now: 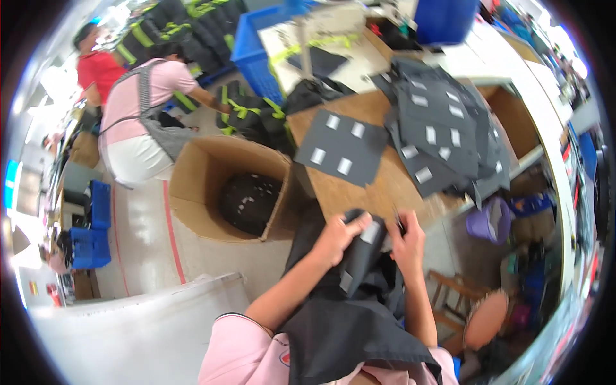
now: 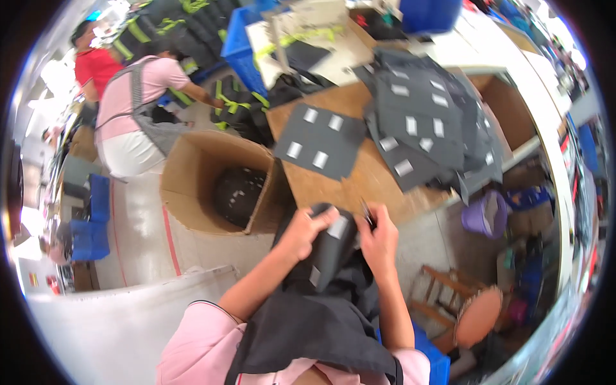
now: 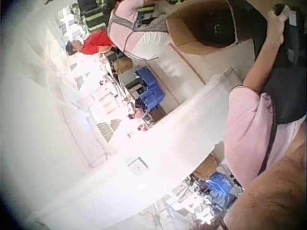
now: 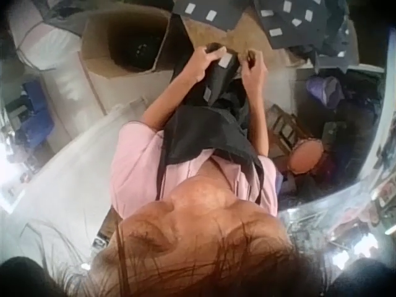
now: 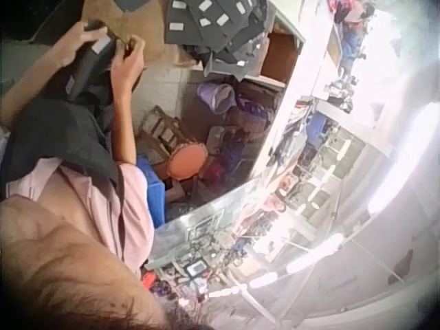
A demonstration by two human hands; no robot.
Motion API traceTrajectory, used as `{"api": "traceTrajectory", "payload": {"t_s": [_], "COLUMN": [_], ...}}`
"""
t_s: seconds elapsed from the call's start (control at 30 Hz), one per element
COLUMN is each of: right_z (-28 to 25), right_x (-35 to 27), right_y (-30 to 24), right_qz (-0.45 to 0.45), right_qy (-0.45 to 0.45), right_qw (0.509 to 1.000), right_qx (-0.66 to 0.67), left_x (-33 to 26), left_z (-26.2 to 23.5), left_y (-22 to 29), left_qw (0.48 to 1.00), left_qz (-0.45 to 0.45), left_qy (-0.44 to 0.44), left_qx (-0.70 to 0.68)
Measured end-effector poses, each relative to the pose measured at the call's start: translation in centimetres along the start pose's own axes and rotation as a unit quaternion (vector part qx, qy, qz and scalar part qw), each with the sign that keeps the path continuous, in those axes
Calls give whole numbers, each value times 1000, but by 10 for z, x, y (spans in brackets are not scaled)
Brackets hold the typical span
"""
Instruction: Inspecting and stacking grey fabric components with attached velcro pieces at a workshop station.
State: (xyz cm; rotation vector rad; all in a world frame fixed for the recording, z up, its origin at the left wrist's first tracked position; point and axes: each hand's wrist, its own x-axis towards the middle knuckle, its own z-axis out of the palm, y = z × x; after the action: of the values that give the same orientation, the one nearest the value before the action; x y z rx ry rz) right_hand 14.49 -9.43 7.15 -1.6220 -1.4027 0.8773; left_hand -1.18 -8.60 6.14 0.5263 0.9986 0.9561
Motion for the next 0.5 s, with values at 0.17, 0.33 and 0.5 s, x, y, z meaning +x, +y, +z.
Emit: {"api": "traceTrajectory", "payload": {"t_s": [0.17,0.33,0.5], "right_z": [-2,-9,-8], "right_x": [-23,-37,-30], "right_y": [-2,-2,-1], "right_qz": [-132,-153,-209], "right_qy": [17,-7,12], "right_qw": [990,985,972], "right_qx": [-43,-86,-107], "left_x": [1,-4,-8], "left_z": [-12,-1,2], "left_y": [6,10,11], "left_qw": [999,998,999], "left_qz": [1,-3,-7], "left_qy": [41,56,45], "left_qx": [-23,-4,-6]}}
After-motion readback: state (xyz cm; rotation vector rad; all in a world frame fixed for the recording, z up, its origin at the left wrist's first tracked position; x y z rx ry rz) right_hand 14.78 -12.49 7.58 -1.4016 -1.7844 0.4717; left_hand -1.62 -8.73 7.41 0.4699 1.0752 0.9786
